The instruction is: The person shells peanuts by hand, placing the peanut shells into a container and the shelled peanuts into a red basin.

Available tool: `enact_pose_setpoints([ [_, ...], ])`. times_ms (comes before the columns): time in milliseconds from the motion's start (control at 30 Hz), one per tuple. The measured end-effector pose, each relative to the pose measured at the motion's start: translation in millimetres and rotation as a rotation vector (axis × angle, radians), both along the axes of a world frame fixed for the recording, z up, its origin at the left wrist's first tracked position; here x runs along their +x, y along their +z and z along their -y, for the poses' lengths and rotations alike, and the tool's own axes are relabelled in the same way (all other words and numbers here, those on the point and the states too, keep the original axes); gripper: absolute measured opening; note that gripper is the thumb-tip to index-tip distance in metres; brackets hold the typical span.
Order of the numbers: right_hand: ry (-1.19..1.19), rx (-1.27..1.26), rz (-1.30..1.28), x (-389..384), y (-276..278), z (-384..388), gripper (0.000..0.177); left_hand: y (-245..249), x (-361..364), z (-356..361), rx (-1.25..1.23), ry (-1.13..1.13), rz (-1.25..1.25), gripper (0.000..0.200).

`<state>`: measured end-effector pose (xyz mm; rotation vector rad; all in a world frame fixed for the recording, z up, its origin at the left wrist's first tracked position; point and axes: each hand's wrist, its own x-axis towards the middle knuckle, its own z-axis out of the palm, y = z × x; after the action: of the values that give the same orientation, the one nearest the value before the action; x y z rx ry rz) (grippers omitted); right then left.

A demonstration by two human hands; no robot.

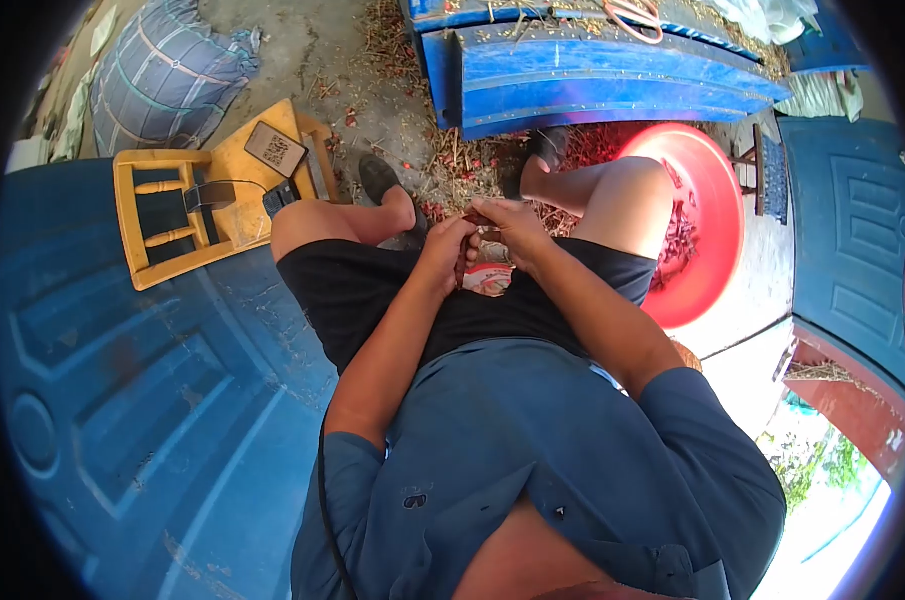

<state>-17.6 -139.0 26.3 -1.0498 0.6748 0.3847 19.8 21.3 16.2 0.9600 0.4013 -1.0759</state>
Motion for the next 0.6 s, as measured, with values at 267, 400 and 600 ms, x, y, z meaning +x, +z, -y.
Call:
enact_pose_setpoints([
  [267, 0.083, -0.435, 0.091, -2, -17, 20, 0.033, 5, -1, 13, 0.012, -0.101, -0.049, 0.014],
  [400, 0.275, -0.609, 0.065, 14, 3, 52, 0.033, 9, 4, 18, -0.134, -0.101, -0.026, 0.017],
  [600, 1.109, -1.130, 0.995, 77, 68, 69, 0.018, 5, 12, 16, -0.202, -0.055, -0.016, 0.019],
])
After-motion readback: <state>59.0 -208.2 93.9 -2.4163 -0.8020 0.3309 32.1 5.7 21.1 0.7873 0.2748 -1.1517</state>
